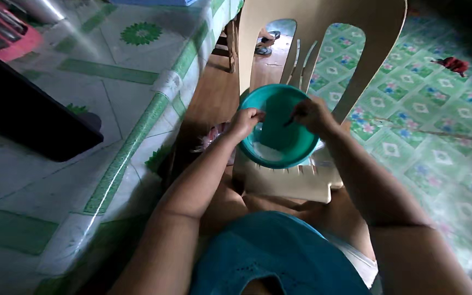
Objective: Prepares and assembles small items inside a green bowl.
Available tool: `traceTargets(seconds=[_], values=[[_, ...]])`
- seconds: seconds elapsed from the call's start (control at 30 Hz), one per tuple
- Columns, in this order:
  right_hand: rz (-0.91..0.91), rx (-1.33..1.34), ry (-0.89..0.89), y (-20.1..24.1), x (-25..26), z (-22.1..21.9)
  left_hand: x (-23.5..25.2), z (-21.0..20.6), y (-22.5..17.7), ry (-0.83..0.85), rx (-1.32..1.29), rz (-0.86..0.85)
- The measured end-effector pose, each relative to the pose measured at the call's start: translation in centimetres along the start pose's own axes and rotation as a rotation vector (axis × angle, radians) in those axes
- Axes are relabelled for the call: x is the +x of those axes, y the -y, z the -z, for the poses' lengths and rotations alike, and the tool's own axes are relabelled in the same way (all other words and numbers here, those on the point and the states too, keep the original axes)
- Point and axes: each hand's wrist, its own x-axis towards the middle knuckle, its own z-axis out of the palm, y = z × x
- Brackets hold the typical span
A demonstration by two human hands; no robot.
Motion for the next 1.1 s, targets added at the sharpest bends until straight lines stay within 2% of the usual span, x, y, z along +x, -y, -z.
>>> traceTargets(seconds=[0.17, 0.23, 0.33, 0.4, 0.53, 0.67, 0.77, 0.93, 1.1], values=[[-0.016, -0.106, 0.284, -4.2, -0.3, -6.9, 0.8, 0.0, -0.3, -0.011, 0.070, -0.001], [-0.023, -0.296, 0.441, -4.1, 0.1, -7.4, 0.8, 0.1, -1.0, -0.035, 0.089, 0.006], [-0.134, -0.629, 0.638, -2.7, 0.7, -7.5, 1.0, 0.5, -1.4, -0.030, 0.107, 0.027], [-0.149, -0.750, 0.686, -2.0, 0.5, -7.3, 1.0, 0.6, -1.4, -0.024, 0.118, 0.038], [-0.119, -0.885, 0.634, -1.6, 0.5, -6.2, 1.0, 0.7, -0.8, -0.030, 0.131, 0.036], [-0.079, -0.790, 0.708, -3.5, 0.2, -7.6, 1.1, 0.6, 0.0, -0.053, 0.107, 0.044], [-0.043, -0.653, 0.820, -3.0, 0.6, -9.2, 1.1, 0.6, 0.0, -0.063, 0.101, 0.057], [0.037, -0.339, 0.760, -3.2, 0.8, -9.3, 1.1, 0.5, 0.1, -0.064, 0.095, 0.052], [-0.001, -0.214, 0.678, -2.2, 0.5, -6.6, 0.6, 0.8, -0.1, -0.043, 0.104, 0.062]])
